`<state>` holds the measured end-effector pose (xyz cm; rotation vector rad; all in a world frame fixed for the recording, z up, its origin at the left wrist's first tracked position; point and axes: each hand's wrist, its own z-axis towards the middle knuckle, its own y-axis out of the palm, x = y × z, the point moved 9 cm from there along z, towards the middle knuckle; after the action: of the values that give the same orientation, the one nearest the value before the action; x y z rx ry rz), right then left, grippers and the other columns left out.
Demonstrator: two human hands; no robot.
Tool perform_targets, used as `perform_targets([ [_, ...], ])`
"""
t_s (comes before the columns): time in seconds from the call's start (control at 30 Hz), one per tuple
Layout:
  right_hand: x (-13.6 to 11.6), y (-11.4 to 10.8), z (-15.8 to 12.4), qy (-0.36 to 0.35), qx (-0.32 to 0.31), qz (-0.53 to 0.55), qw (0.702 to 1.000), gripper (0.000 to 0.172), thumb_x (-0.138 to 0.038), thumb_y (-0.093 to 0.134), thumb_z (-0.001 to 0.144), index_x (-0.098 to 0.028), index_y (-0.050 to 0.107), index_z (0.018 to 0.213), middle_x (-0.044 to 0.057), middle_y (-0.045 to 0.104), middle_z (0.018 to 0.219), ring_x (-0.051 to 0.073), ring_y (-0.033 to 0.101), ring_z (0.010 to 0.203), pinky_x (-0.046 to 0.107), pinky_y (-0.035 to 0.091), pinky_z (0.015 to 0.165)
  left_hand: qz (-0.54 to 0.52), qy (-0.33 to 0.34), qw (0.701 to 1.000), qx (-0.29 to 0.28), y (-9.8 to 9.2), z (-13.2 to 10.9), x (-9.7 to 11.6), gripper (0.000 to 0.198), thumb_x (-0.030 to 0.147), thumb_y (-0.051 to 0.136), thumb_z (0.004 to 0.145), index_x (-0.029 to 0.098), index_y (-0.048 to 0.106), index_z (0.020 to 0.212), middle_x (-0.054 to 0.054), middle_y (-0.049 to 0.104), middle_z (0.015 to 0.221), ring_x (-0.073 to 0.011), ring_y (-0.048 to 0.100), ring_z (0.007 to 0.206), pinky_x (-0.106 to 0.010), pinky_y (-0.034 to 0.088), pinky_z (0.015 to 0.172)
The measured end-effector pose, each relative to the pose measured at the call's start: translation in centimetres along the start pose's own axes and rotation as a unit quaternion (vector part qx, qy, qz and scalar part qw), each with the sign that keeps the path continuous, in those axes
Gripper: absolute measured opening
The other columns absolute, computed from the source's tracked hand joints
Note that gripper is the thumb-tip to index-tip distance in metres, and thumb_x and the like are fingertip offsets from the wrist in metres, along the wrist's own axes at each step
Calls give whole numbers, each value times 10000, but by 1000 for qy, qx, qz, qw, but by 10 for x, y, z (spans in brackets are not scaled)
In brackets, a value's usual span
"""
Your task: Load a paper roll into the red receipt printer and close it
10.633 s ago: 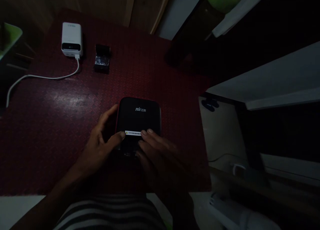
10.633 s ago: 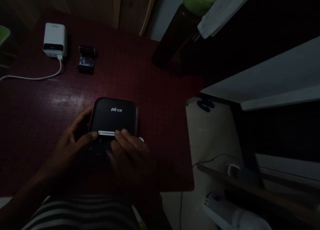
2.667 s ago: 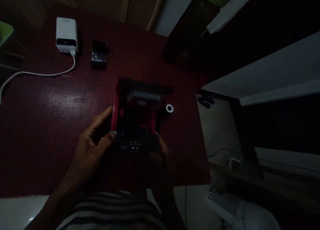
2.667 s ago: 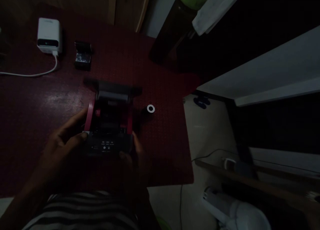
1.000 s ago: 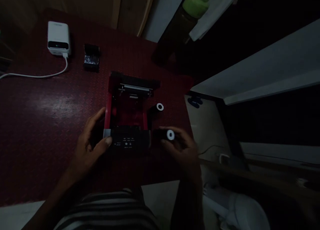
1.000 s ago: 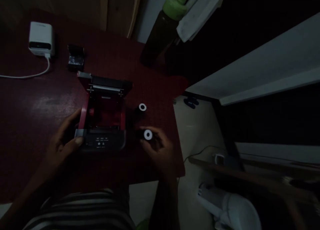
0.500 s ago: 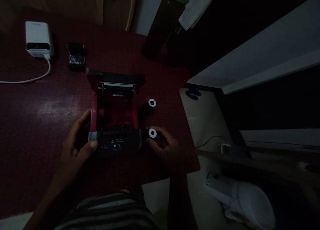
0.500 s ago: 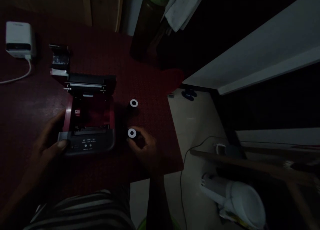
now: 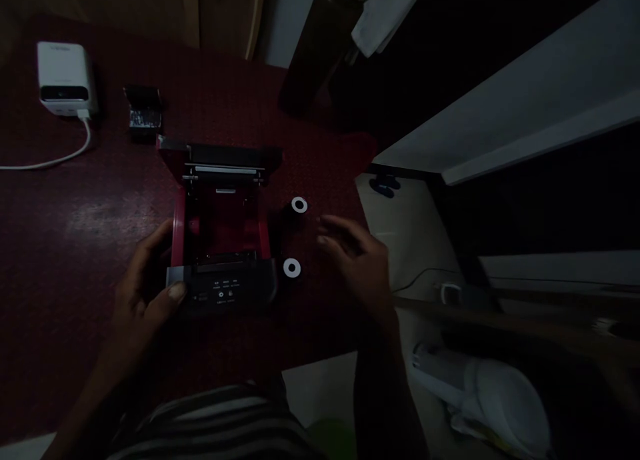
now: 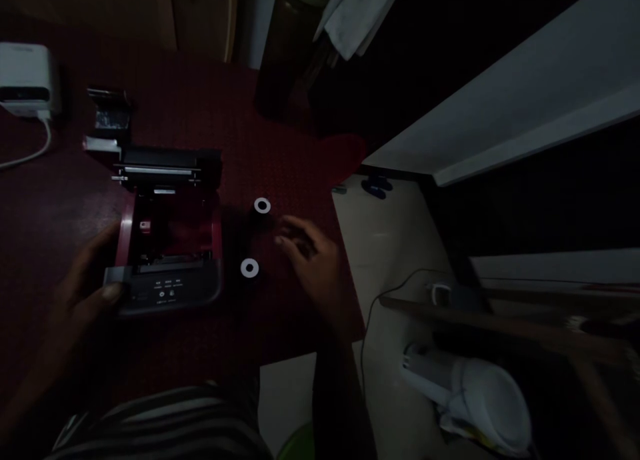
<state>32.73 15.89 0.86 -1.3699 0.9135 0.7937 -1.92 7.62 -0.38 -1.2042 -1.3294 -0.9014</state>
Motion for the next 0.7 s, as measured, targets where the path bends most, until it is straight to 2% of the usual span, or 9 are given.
perform_targets([
  [0.07,-2,17,26,-31,-6,-45,998,525,-302,830,882,-235,761,1398,138,786,1482,252,809,1139,462,651,1032,3,5,1000,-1,0,0,-1,742,641,807,955,450,613,1646,31,603,1715,-408,541,1601,-511,533,1282],
  [0.1,-3,28,37,-46,-18,-63,997,526,-265,814,868,-222,756,1389,141,785,1482,255,798,1161,466,642,1046,5,7,1000,-3,0,1,-2,735,631,800,965,448,607,1650,26,605,1714,-408,543,1602,-512,533,1283],
  [0.2,-10,51,56,-78,-44,-90,992,351,-201,754,863,-210,785,1212,103,851,1291,265,780,1177,497,608,1098,-1,26,1000,-10,-1,2,-3,763,610,806,962,407,599,1668,-21,635,1687,-427,590,1561,-520,580,1231],
  [0.27,-25,49,54,-87,-41,-89,991,274,-199,730,879,-230,782,1146,70,861,1202,269,777,1160,519,594,1115,-11,35,999,-14,-1,2,-5,772,589,806,963,385,595,1677,-38,635,1688,-439,576,1573,-536,574,1235],
  [0.33,-55,36,42,-114,-33,-89,989,290,-200,711,905,-259,776,1182,53,850,1237,271,771,1191,519,588,1124,-20,40,999,-19,0,2,-5,757,564,796,977,379,590,1681,-32,615,1711,-436,520,1625,-554,538,1274],
  [0.43,-121,14,11,-225,-25,-149,962,359,-157,701,948,-303,776,1267,36,835,1295,285,771,1235,492,606,1095,-36,46,998,-24,3,2,-1,739,537,788,990,377,584,1682,-32,598,1731,-423,514,1634,-553,559,1253],
  [0.5,-158,21,-9,-304,-70,-191,931,425,-150,709,956,-299,761,1350,30,829,1301,282,777,1210,446,623,1048,-41,44,998,-23,4,2,2,739,540,796,983,363,593,1671,-48,614,1714,-421,558,1597,-545,583,1222],
  [0.6,-187,63,-26,-377,-161,-245,879,408,-134,659,1010,-208,726,1405,76,833,1280,267,784,1112,406,626,984,-39,43,998,-23,4,2,5,731,548,804,978,342,605,1651,-60,639,1682,-412,568,1583,-551,540,1265],
  [0.7,-181,123,-24,-348,-254,-379,819,293,-72,587,1062,-136,765,1286,144,849,1179,309,775,1107,434,600,966,-22,57,998,-23,3,2,6,728,539,802,980,323,602,1646,-65,612,1705,-400,538,1604,-565,458,1330],
])
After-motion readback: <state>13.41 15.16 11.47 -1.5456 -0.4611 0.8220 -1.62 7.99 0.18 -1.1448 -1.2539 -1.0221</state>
